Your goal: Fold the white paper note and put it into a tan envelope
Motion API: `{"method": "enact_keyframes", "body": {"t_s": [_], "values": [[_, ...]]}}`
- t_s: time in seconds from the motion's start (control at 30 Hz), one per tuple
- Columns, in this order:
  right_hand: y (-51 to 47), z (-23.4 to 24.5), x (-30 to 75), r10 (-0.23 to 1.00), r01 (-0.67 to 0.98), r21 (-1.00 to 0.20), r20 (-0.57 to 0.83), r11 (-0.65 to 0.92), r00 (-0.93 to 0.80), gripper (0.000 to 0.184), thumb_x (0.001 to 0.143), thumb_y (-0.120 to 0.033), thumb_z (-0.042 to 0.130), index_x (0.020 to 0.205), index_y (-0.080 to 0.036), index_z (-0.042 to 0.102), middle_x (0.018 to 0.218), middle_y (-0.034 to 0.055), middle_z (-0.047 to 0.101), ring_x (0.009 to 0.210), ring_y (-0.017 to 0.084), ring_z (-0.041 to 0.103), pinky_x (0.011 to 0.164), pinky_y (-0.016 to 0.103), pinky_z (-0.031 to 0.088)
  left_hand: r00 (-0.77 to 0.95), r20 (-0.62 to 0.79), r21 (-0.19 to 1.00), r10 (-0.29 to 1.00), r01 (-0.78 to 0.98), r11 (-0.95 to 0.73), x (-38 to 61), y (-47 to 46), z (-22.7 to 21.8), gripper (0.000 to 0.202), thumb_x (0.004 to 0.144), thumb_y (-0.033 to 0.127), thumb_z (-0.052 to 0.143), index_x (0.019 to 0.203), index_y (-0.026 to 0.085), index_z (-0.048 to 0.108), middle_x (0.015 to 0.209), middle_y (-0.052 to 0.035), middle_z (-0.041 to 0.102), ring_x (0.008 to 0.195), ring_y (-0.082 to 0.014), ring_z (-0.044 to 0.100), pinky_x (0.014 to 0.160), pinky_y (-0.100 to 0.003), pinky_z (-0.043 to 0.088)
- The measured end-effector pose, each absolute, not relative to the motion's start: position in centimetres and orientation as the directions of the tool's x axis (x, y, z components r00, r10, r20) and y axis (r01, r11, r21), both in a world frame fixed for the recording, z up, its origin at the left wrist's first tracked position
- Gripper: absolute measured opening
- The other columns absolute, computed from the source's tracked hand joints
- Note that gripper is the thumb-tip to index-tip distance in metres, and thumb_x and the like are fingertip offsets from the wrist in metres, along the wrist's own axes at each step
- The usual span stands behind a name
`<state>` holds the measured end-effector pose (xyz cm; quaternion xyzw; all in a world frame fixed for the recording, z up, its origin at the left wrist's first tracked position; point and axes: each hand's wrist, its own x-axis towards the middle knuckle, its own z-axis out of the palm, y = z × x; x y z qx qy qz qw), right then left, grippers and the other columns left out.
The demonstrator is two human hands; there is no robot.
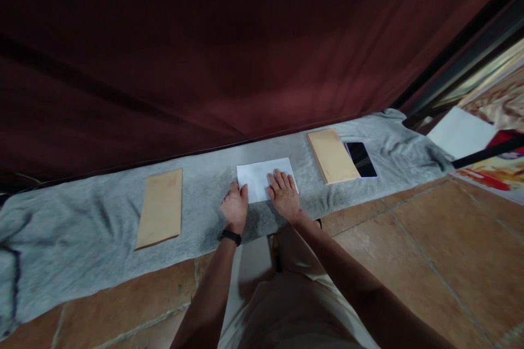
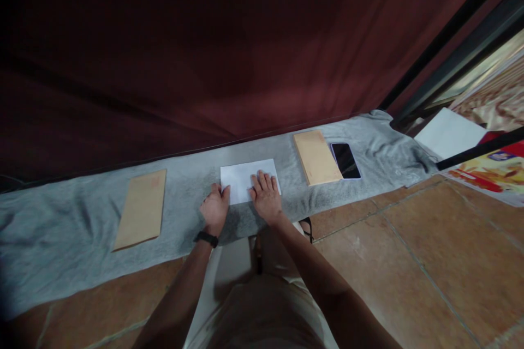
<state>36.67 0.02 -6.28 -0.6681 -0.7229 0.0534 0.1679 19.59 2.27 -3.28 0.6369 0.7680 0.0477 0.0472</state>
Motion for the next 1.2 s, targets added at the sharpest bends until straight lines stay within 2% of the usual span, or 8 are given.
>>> {"method": "enact_keyframes", "body": {"t_s": [0.1,0.2,0.33,0.4,0.7,0.87,1.0,1.2], "values": [[0.0,-6.3,36.6,0.985,0.949,-0.303,0.169,0.089,-0.038,0.053,0.106,-0.040,0.039,0.155,-0.019,0.041,0.164,0.0126,0.033,0.151,0.030,0.031,0.123,0.052,0.022,-0.173,0.054,0.170,0.983,0.972,0.162,19.6,2.3,-3.1,0.044,0.103,0.047,0.037,0.125,0.014,0.057,0.099,-0.0156,0.072,0.094,-0.0297,0.070,0.079,-0.035,0.049],[0.0,-6.3,36.4,0.985,0.948,-0.307,0.171,0.088,-0.036,0.053,0.106,-0.040,0.040,0.155,-0.020,0.041,0.164,0.0121,0.034,0.151,0.030,0.030,0.123,0.051,0.021,-0.038,0.159,0.189,0.987,0.982,0.008,20.3,2.3,-3.1,0.042,0.102,0.034,0.037,0.132,0.010,0.055,0.125,-0.0216,0.065,0.121,-0.0329,0.059,0.100,-0.043,0.045],[0.0,-6.6,36.5,0.984,0.949,-0.302,0.178,0.087,-0.034,0.052,0.106,-0.038,0.040,0.155,-0.019,0.042,0.163,0.0123,0.034,0.151,0.030,0.029,0.123,0.051,0.020,0.309,0.218,0.248,0.926,0.900,-0.359,22.7,2.9,-4.0,0.048,0.102,0.024,0.034,0.147,0.012,0.045,0.156,-0.0161,0.044,0.148,-0.0281,0.034,0.119,-0.044,0.031],[0.0,-6.7,36.5,0.984,0.951,-0.294,0.173,0.091,-0.041,0.051,0.106,-0.033,0.039,0.154,-0.019,0.042,0.163,0.0121,0.035,0.151,0.030,0.031,0.123,0.051,0.020,0.389,0.207,0.263,0.898,0.862,-0.434,23.9,3.6,-4.7,0.050,0.103,0.025,0.033,0.149,0.011,0.044,0.161,-0.0146,0.037,0.153,-0.0276,0.027,0.123,-0.046,0.027],[0.2,-7.1,36.5,0.983,0.946,-0.311,0.183,0.087,-0.030,0.050,0.106,-0.037,0.036,0.152,-0.019,0.047,0.162,0.0109,0.037,0.150,0.031,0.032,0.122,0.051,0.022,0.339,0.170,0.224,0.925,0.901,-0.371,22.7,5.0,-6.6,0.055,0.104,0.038,0.033,0.154,0.017,0.042,0.163,-0.0099,0.037,0.154,-0.0275,0.026,0.125,-0.050,0.022],[0.0,-6.7,36.7,0.984,0.935,-0.348,0.176,0.061,0.002,0.049,0.106,-0.035,0.039,0.151,-0.020,0.047,0.161,0.0103,0.039,0.149,0.030,0.034,0.122,0.050,0.023,0.270,0.199,0.211,0.942,0.927,-0.311,21.2,4.5,-7.2,0.059,0.104,0.042,0.035,0.155,0.013,0.039,0.163,-0.0139,0.035,0.154,-0.0287,0.025,0.125,-0.050,0.022],[1.8,-5.1,35.9,0.992,0.924,-0.381,0.109,-0.024,0.070,0.045,0.104,-0.032,0.040,0.143,-0.014,0.055,0.154,0.0145,0.050,0.144,0.030,0.042,0.123,0.052,0.021,0.273,0.196,0.201,0.942,0.929,-0.311,20.9,4.5,-7.4,0.060,0.104,0.043,0.034,0.155,0.011,0.040,0.162,-0.0149,0.035,0.154,-0.0289,0.025,0.125,-0.050,0.021],[5.2,-4.8,34.9,0.988,0.930,-0.358,0.154,0.078,-0.024,0.047,0.106,-0.031,0.036,0.146,-0.015,0.052,0.158,0.0117,0.044,0.145,0.029,0.040,0.123,0.050,0.022,0.271,0.188,0.199,0.944,0.931,-0.307,20.9,4.6,-7.4,0.058,0.104,0.041,0.033,0.155,0.013,0.039,0.163,-0.0134,0.033,0.155,-0.0277,0.023,0.126,-0.050,0.020]]}}
